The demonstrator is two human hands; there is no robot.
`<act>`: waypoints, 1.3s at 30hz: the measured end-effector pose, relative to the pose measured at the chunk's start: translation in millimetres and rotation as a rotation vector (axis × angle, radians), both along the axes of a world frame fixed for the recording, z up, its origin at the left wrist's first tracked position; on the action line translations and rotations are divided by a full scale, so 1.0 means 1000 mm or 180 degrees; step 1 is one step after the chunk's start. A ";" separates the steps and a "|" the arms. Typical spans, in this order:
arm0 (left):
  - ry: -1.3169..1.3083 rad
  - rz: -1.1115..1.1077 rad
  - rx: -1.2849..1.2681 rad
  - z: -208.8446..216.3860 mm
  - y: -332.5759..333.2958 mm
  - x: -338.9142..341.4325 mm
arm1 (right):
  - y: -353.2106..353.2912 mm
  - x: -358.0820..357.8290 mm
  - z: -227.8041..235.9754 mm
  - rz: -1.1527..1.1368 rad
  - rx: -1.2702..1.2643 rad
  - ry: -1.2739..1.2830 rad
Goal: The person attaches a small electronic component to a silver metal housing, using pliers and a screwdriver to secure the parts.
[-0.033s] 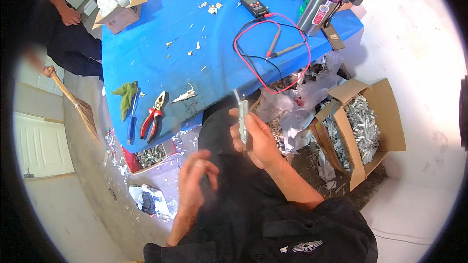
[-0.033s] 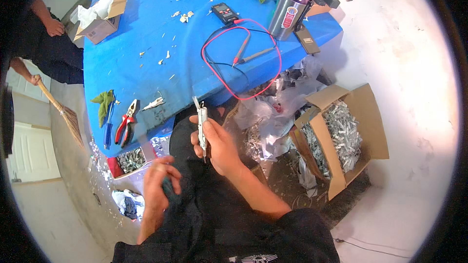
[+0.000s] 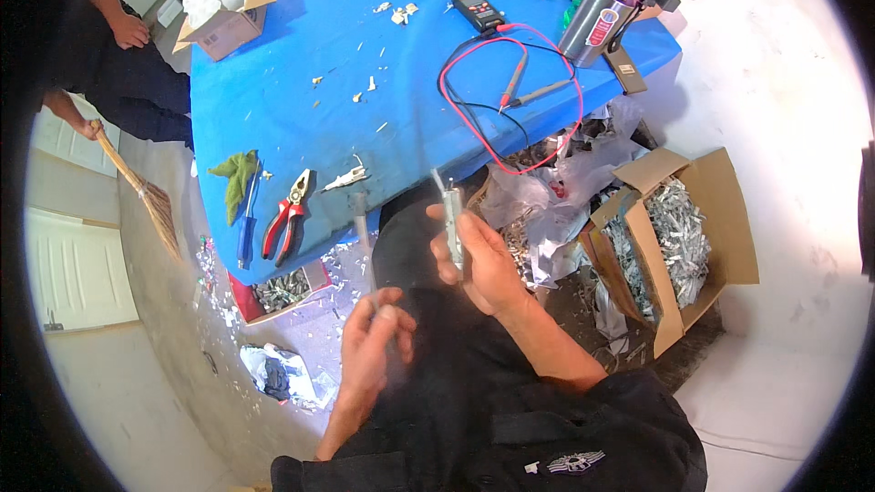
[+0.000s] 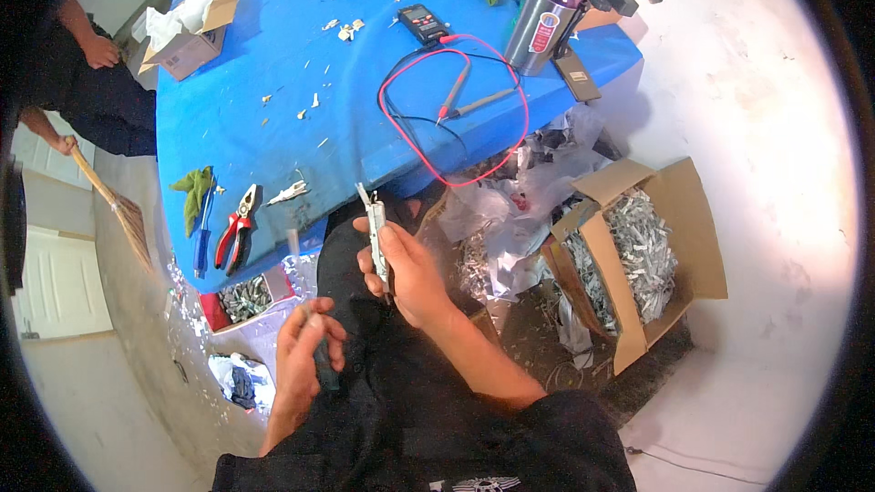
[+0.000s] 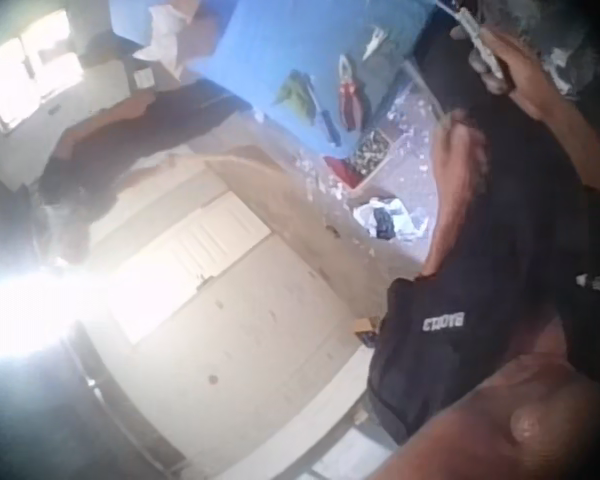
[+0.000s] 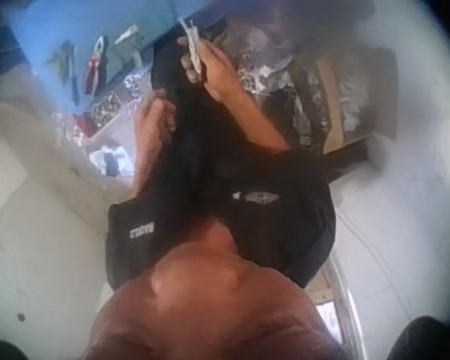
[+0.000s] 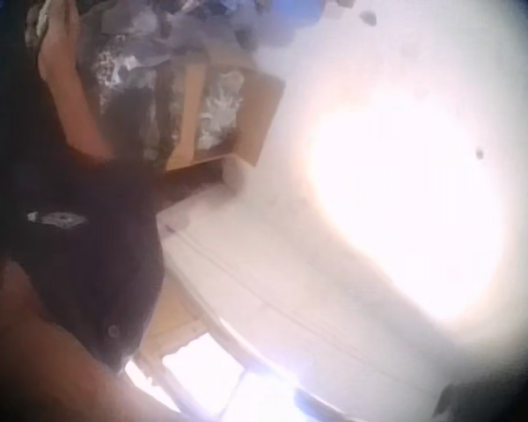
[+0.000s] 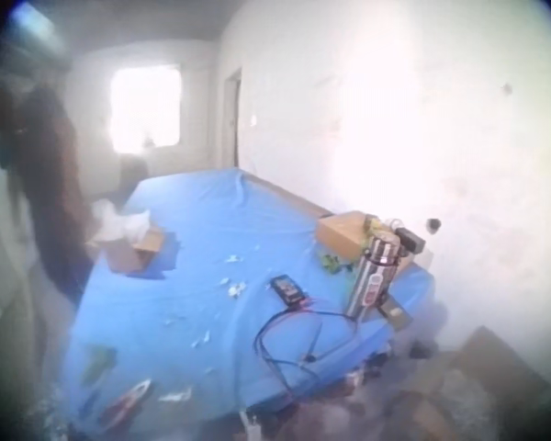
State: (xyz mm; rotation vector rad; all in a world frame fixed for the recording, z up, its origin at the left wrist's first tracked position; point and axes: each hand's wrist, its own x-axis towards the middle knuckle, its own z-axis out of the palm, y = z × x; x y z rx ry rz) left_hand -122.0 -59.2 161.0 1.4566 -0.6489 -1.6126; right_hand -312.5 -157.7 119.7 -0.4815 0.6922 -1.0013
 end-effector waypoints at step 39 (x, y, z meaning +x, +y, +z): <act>-0.3083 -0.0764 -0.1668 -0.003 0.008 0.048 | -0.058 0.018 -0.011 0.0441 -0.1985 0.4102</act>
